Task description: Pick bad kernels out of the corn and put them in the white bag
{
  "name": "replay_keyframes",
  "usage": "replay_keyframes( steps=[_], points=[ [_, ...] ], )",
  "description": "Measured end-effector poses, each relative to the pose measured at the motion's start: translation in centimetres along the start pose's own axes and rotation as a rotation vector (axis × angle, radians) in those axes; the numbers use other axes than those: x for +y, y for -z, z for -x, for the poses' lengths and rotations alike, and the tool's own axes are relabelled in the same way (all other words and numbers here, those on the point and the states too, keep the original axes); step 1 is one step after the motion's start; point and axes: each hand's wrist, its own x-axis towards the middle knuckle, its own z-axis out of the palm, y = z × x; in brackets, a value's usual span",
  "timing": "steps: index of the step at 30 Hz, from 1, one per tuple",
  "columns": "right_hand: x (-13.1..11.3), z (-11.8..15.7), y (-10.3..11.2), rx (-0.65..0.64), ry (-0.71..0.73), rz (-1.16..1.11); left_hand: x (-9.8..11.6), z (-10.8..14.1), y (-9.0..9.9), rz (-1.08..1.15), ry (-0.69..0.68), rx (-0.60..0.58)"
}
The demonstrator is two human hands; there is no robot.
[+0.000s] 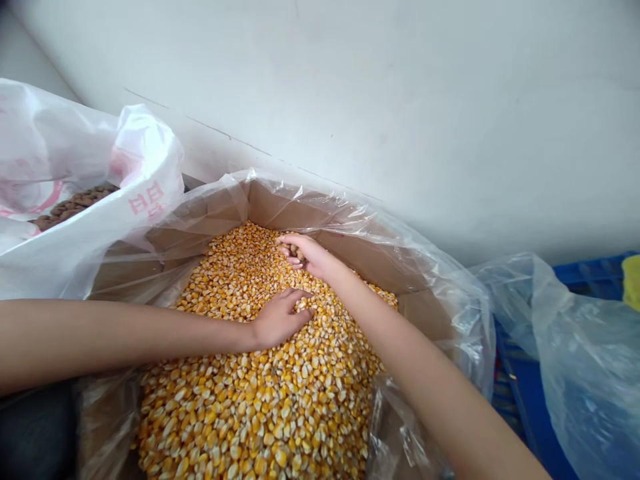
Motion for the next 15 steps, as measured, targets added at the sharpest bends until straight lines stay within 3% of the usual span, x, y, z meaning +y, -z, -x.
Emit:
replay_keyframes(
  steps=[4, 8, 11, 15],
  points=[
    [1.2, 3.3, 1.0, -0.038, -0.071, -0.288, -0.6, -0.5, 0.8, -0.080, -0.046, -0.070],
    [3.1, 5.6, 1.5, -0.037, -0.172, -0.352, -1.3, -1.2, 2.0, -0.242, -0.134, -0.108],
    [3.0, 6.0, 1.5, -0.059, -0.187, -0.372, -2.0, -2.4, 3.2, -0.302, -0.200, -0.008],
    [1.8, 5.4, 1.3, -0.044, -0.078, -0.423, -3.6, -5.9, 5.5, -0.339, -0.201, 0.223]
  ],
)
